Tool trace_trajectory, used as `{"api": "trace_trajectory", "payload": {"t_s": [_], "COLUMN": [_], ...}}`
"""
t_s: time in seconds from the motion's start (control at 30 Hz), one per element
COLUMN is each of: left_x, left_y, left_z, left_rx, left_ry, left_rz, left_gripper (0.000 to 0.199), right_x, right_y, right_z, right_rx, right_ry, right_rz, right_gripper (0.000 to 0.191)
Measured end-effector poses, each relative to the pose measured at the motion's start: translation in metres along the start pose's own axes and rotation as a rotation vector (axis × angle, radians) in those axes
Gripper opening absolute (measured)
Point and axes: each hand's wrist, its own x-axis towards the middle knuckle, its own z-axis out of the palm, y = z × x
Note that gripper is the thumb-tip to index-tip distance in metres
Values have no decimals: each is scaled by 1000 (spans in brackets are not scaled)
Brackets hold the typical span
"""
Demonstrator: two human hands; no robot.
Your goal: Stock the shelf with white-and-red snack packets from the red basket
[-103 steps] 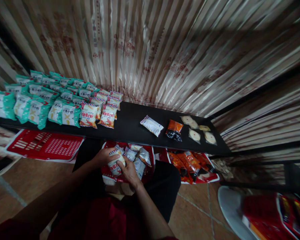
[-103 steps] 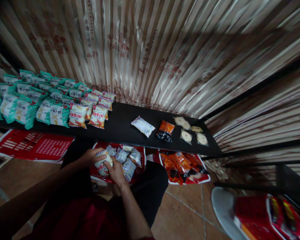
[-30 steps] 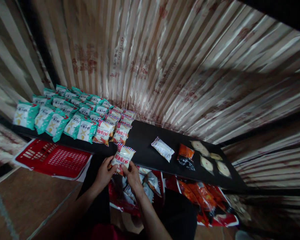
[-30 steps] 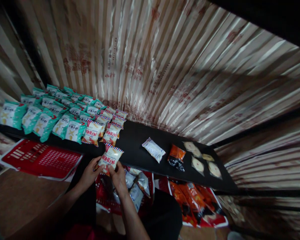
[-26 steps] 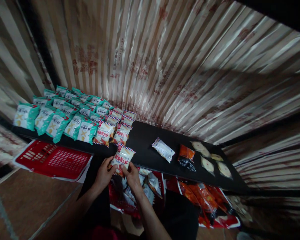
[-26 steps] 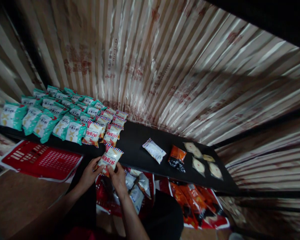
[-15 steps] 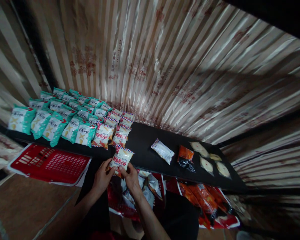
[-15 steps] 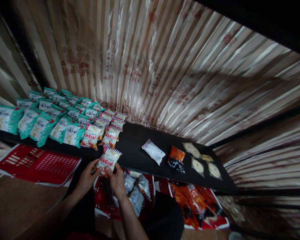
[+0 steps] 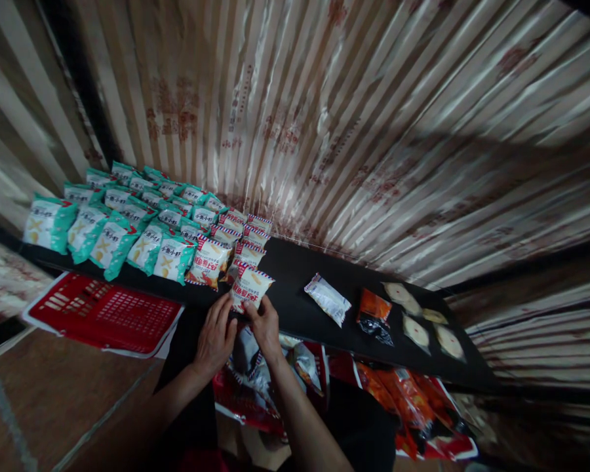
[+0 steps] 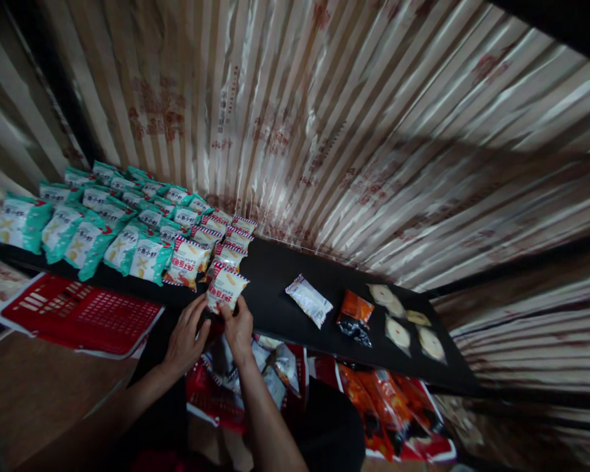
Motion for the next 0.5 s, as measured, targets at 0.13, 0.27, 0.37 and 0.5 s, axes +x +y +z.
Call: {"api": "trace_trajectory", "payload": {"t_s": [0.13, 0.27, 0.37, 0.5], "left_x": [1, 3, 2, -2], "left_y": [-4, -7, -8, -10], "left_z": [6, 8, 8, 10], "left_rx": [54, 104, 131, 148], "left_ry": [1, -33, -56, -103], "left_rz": [58, 96, 122, 148], "left_gripper": [47, 50, 55, 60], "right_x": [10, 18, 23, 28], "right_y": [2, 5, 9, 15], "right_z": [6, 10, 10, 10], "right_rx": [-12, -136, -268, -293], "right_ry": [-2, 22, 110, 116], "right_rz": [-3, -56, -137, -163], "right_gripper": [37, 35, 33, 37]}}
